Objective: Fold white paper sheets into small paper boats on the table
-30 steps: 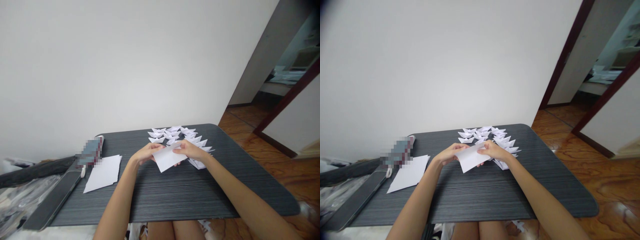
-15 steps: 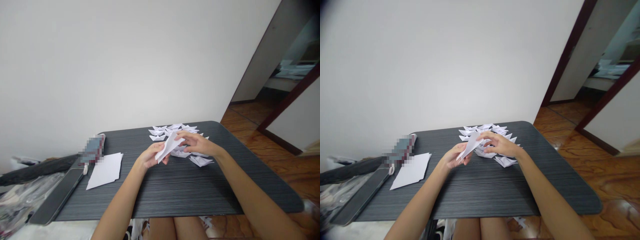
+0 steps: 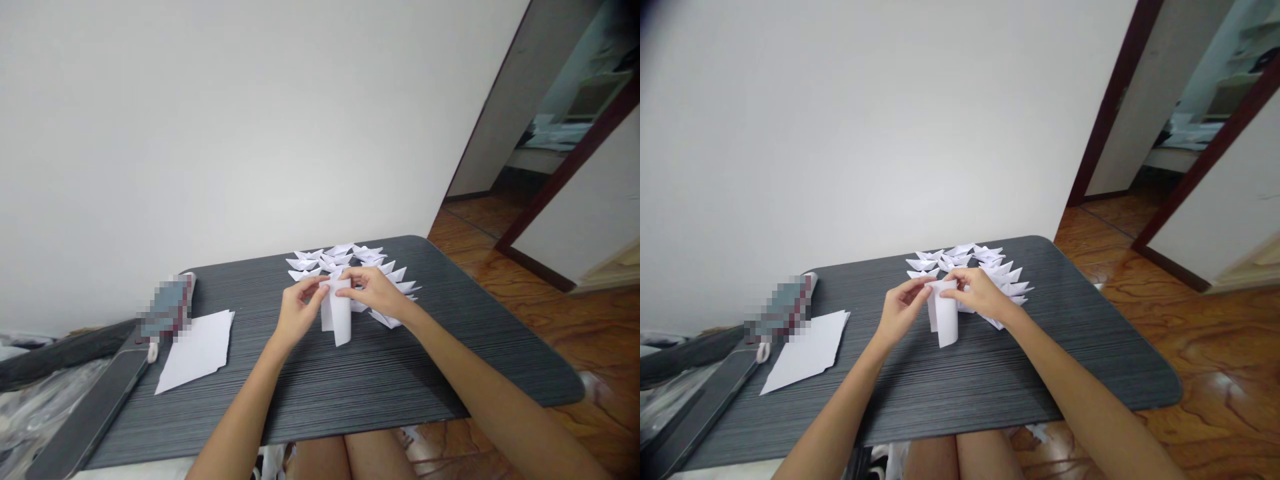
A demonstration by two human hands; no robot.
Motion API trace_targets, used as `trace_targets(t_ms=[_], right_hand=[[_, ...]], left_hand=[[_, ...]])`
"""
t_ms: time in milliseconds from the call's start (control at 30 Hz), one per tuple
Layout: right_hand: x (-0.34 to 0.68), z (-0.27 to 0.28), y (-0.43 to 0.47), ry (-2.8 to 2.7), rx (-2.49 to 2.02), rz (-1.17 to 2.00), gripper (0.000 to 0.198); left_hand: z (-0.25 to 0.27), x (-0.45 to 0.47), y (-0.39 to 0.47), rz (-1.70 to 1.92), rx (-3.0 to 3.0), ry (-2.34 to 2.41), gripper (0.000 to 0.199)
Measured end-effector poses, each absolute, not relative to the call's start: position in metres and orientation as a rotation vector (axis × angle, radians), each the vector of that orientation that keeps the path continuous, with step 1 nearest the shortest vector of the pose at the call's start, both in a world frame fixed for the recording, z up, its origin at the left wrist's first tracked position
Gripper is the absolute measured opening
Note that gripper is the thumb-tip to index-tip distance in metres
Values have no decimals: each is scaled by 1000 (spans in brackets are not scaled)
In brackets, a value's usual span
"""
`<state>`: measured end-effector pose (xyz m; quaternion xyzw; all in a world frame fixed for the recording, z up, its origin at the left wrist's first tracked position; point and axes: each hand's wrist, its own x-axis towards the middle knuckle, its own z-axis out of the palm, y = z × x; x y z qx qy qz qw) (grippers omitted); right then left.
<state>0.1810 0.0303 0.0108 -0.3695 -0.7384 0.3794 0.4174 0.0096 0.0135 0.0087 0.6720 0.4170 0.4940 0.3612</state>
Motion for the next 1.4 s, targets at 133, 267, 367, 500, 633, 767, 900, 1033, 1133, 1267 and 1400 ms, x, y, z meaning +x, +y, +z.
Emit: trace_targets(t_ms=[133, 267, 367, 500, 633, 767, 900, 1033, 1133, 1267, 1400], right_hand=[[175, 15, 24, -1887, -926, 719, 9], [172, 15, 21, -1790, -893, 597, 7], [170, 16, 20, -1751, -872, 588, 7], [169, 15, 19, -1761, -839, 628, 8], [169, 13, 20, -1716, -821, 683, 8], [169, 11, 21, -1723, -799, 732, 10], [170, 13, 19, -1724, -816, 756, 12], [169, 13, 18, -1730, -833, 774, 13], [169, 13, 19, -1731, -829, 777, 14], [169, 11, 19, -1732, -826, 772, 15], [169, 10, 20, -1725, -829, 771, 14]], left_hand=[[5, 15, 9, 1370, 1718, 1145, 28], [4, 16, 9, 1505, 1655, 1241, 22], [3, 17, 8, 1473, 1728, 1247, 18], [2, 21, 4, 1412, 1792, 1184, 18], [5, 24, 2, 1435, 1714, 1145, 19], [7, 24, 1, 1446, 1697, 1135, 18], [6, 23, 1, 1447, 1738, 1153, 17], [6, 24, 0, 1443, 1750, 1161, 18], [6, 24, 0, 1432, 1770, 1178, 19], [5, 23, 0, 1406, 1820, 1188, 20], [5, 23, 0, 1395, 1840, 1189, 20]])
